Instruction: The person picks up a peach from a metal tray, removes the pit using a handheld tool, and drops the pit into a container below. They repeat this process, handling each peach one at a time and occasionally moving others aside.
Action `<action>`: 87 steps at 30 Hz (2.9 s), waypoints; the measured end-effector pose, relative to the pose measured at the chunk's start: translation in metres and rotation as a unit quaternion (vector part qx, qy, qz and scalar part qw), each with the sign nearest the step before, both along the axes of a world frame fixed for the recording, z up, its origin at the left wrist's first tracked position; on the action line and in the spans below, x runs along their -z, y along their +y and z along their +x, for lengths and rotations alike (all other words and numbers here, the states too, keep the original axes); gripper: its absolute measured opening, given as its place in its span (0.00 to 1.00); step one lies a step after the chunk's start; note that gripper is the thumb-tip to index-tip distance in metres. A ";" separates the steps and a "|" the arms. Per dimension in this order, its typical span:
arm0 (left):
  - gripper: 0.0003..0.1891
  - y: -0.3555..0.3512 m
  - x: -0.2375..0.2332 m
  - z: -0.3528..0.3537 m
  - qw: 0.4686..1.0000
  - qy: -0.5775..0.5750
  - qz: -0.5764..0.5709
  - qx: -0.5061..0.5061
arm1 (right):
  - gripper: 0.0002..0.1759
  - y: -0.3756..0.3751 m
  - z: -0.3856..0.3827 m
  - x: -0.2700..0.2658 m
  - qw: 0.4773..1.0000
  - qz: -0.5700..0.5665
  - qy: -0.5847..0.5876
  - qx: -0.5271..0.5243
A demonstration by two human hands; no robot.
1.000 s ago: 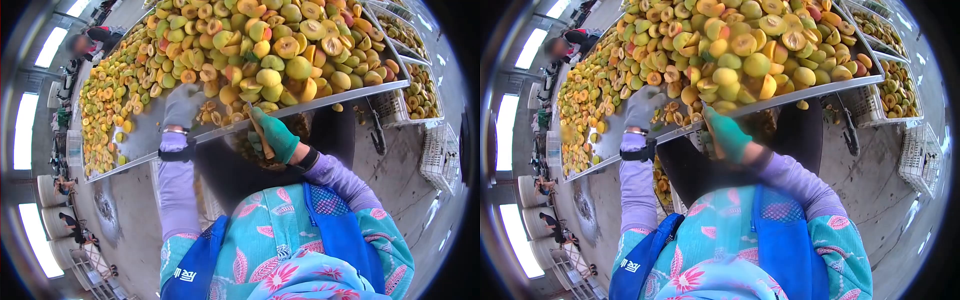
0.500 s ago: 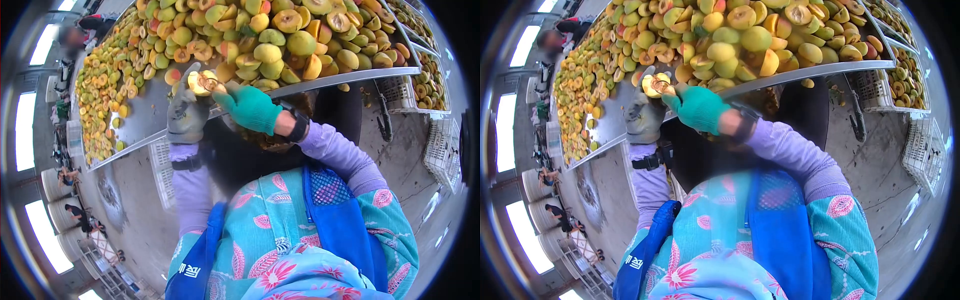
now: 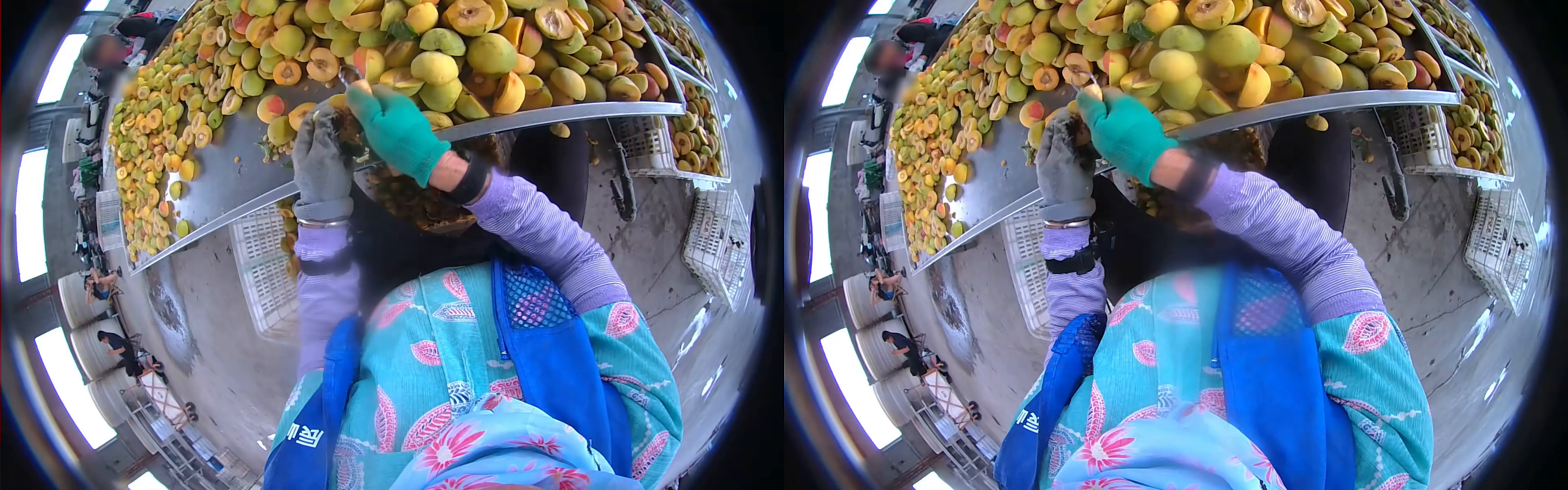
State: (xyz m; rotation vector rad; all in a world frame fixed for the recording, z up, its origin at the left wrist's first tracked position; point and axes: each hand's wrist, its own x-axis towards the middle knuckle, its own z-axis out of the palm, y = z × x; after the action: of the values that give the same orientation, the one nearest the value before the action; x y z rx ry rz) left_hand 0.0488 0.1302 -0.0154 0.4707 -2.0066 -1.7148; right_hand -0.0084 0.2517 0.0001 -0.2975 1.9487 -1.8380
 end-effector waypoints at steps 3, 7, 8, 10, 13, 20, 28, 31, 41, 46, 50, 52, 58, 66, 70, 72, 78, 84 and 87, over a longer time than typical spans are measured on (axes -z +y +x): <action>0.13 0.004 -0.017 0.005 0.992 0.022 0.114 0.054 | 0.27 0.013 0.014 -0.002 0.998 0.019 0.058 -0.006; 0.14 0.011 -0.015 0.006 0.971 0.053 0.219 0.079 | 0.26 0.024 0.040 0.011 0.988 0.093 0.113 -0.055; 0.14 0.010 -0.014 0.005 0.947 0.069 0.295 0.104 | 0.26 0.025 0.034 0.011 0.988 0.098 0.106 -0.059; 0.16 0.009 -0.005 0.001 0.927 0.078 0.364 0.050 | 0.26 0.024 0.033 0.011 0.986 0.105 0.108 -0.066; 0.17 -0.001 0.014 0.001 0.998 0.051 -0.036 0.019 | 0.26 0.020 0.039 0.013 0.987 0.093 0.112 -0.070; 0.17 0.029 -0.017 -0.003 0.974 0.085 0.194 0.077 | 0.25 0.017 0.044 0.014 0.997 0.061 0.036 -0.027; 0.23 0.033 -0.016 -0.012 0.986 0.063 0.152 0.001 | 0.16 0.011 0.055 0.008 1.000 -0.023 -0.006 -0.008; 0.22 0.034 -0.019 -0.013 0.993 0.054 0.100 0.014 | 0.16 0.018 0.053 -0.008 0.989 -0.065 -0.118 -0.068; 0.29 0.031 -0.030 -0.011 0.953 -0.034 0.288 0.093 | 0.22 0.024 0.034 0.020 0.569 -0.555 -0.493 -0.353; 0.23 -0.032 -0.015 0.055 0.925 0.002 0.381 -0.006 | 0.21 0.044 0.045 0.009 0.653 -0.480 -0.469 -0.352; 0.18 -0.138 -0.003 0.145 0.947 -0.217 -0.174 -0.160 | 0.21 0.068 0.036 0.038 0.771 -0.277 -0.518 -0.246; 0.18 -0.145 -0.004 0.147 0.630 -0.297 -0.714 -0.065 | 0.21 0.064 0.041 0.037 0.818 -0.160 -0.527 -0.170; 0.20 -0.127 0.003 -0.035 0.793 -0.153 -0.585 0.079 | 0.22 0.054 0.050 0.004 0.911 -0.068 -0.376 -0.152; 0.16 -0.089 -0.028 -0.005 0.942 -0.222 -0.236 0.085 | 0.24 0.010 0.037 -0.001 0.991 0.014 0.103 -0.081; 0.21 -0.046 -0.015 0.020 0.914 -0.002 -0.400 0.070 | 0.26 -0.013 0.033 0.005 0.983 0.090 0.147 -0.069; 0.25 -0.042 -0.006 0.018 0.729 0.011 -0.684 0.012 | 0.26 -0.017 0.028 0.011 0.988 0.084 0.125 -0.026; 0.22 -0.022 -0.023 0.015 0.987 0.030 -0.062 0.147 | 0.24 0.012 0.016 -0.002 0.994 0.016 0.108 -0.007; 0.15 -0.003 -0.010 0.007 0.973 0.050 0.216 0.061 | 0.24 0.013 0.046 0.014 0.973 0.095 0.207 -0.045; 0.14 0.009 -0.016 0.007 0.996 0.054 0.054 0.049 | 0.26 0.014 0.043 0.003 0.985 0.076 0.145 -0.049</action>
State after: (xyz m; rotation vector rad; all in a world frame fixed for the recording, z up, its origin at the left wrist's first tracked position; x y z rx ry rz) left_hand 0.0561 0.1388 0.0003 0.3124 -1.8969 -1.8737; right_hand 0.0349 0.2659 -0.0033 -0.6293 2.2101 -1.6471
